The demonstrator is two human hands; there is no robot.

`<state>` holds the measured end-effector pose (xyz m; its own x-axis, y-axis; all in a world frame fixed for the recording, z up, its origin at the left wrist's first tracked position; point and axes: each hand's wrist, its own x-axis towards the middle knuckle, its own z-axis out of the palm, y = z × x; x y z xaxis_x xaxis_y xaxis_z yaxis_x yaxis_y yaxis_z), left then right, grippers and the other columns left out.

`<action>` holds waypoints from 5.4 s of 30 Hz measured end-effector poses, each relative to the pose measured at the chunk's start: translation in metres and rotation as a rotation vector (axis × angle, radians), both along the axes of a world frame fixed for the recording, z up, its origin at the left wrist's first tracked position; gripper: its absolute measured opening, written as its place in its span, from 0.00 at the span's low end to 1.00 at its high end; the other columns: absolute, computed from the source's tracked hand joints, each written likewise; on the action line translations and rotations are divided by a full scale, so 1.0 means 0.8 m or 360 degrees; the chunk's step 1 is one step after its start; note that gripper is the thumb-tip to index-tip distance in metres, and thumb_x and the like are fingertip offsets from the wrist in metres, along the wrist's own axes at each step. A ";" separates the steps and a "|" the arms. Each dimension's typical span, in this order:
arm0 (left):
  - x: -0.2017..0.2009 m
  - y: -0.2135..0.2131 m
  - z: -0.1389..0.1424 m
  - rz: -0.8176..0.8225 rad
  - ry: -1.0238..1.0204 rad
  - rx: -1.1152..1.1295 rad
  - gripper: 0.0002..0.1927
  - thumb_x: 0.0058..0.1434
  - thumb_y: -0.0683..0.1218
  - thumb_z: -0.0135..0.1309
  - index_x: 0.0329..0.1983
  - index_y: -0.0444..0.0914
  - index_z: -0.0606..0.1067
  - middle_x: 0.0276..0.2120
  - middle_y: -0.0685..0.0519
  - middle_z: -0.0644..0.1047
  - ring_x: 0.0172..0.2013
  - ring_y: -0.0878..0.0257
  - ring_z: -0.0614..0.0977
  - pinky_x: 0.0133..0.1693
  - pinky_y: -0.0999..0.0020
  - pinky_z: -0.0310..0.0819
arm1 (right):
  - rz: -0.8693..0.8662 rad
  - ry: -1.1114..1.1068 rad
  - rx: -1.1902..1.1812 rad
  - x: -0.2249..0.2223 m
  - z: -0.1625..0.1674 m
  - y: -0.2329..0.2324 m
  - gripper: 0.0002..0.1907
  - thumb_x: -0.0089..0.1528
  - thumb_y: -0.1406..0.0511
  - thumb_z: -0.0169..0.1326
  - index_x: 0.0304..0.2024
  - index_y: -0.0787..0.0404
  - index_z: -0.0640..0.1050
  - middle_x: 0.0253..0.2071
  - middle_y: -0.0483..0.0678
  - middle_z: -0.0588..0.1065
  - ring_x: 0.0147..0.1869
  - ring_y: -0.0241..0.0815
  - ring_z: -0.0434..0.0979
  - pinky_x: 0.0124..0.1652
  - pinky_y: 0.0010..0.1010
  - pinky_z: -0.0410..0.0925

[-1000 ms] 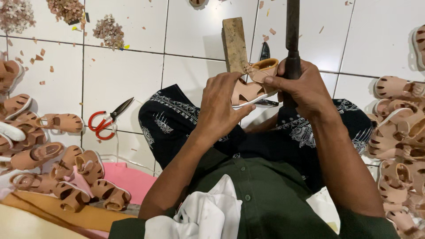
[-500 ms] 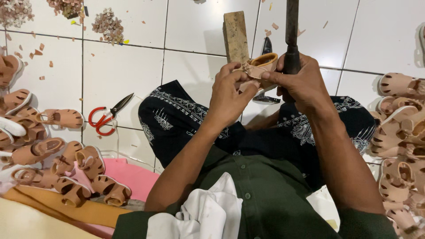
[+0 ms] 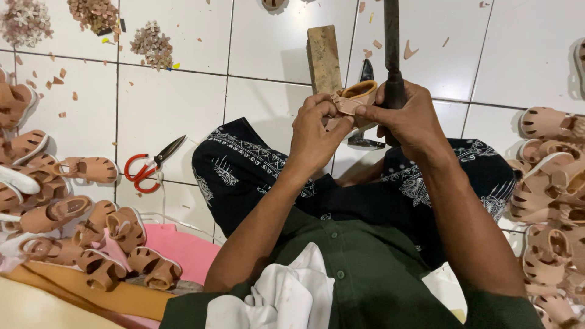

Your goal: The person sits on the floor and uses a knife to scrape and shape the soles of small beige sandals. They place each sandal on a wooden block, scrape the sole, and then set the finished sandal aside. The process is repeated for several sandals.

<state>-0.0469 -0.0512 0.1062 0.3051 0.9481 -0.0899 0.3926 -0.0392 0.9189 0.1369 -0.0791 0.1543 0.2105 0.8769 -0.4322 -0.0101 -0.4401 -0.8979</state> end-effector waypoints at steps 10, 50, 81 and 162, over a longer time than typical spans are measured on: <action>-0.002 0.001 -0.048 -0.0033 -0.0285 -0.0102 0.10 0.59 0.45 0.61 0.32 0.31 0.77 0.54 0.44 0.67 0.57 0.51 0.74 0.54 0.62 0.77 | 0.0434 -0.1022 0.1175 -0.005 -0.053 0.002 0.21 0.55 0.69 0.66 0.49 0.64 0.74 0.51 0.59 0.75 0.52 0.48 0.79 0.46 0.31 0.75; 0.010 0.049 -0.132 0.0541 0.0300 -0.0145 0.16 0.54 0.52 0.63 0.35 0.38 0.71 0.33 0.50 0.78 0.34 0.53 0.80 0.42 0.58 0.74 | 0.0794 -0.1340 -0.0383 0.045 -0.148 -0.020 0.30 0.67 0.41 0.39 0.50 0.51 0.82 0.27 0.48 0.81 0.29 0.45 0.79 0.31 0.42 0.71; -0.012 0.059 -0.131 0.0312 0.0051 -0.0555 0.15 0.52 0.48 0.62 0.37 0.36 0.71 0.32 0.49 0.79 0.31 0.62 0.81 0.33 0.67 0.76 | 0.0802 -0.2055 0.0498 0.052 -0.163 -0.044 0.21 0.67 0.46 0.52 0.42 0.54 0.83 0.27 0.44 0.75 0.25 0.40 0.72 0.23 0.33 0.64; -0.009 0.065 -0.139 0.0207 0.0095 -0.0434 0.16 0.55 0.48 0.61 0.39 0.35 0.70 0.34 0.47 0.79 0.35 0.59 0.81 0.39 0.64 0.77 | 0.0769 -0.2172 0.0610 0.044 -0.166 -0.026 0.21 0.67 0.46 0.54 0.44 0.52 0.84 0.26 0.42 0.74 0.26 0.36 0.71 0.25 0.30 0.63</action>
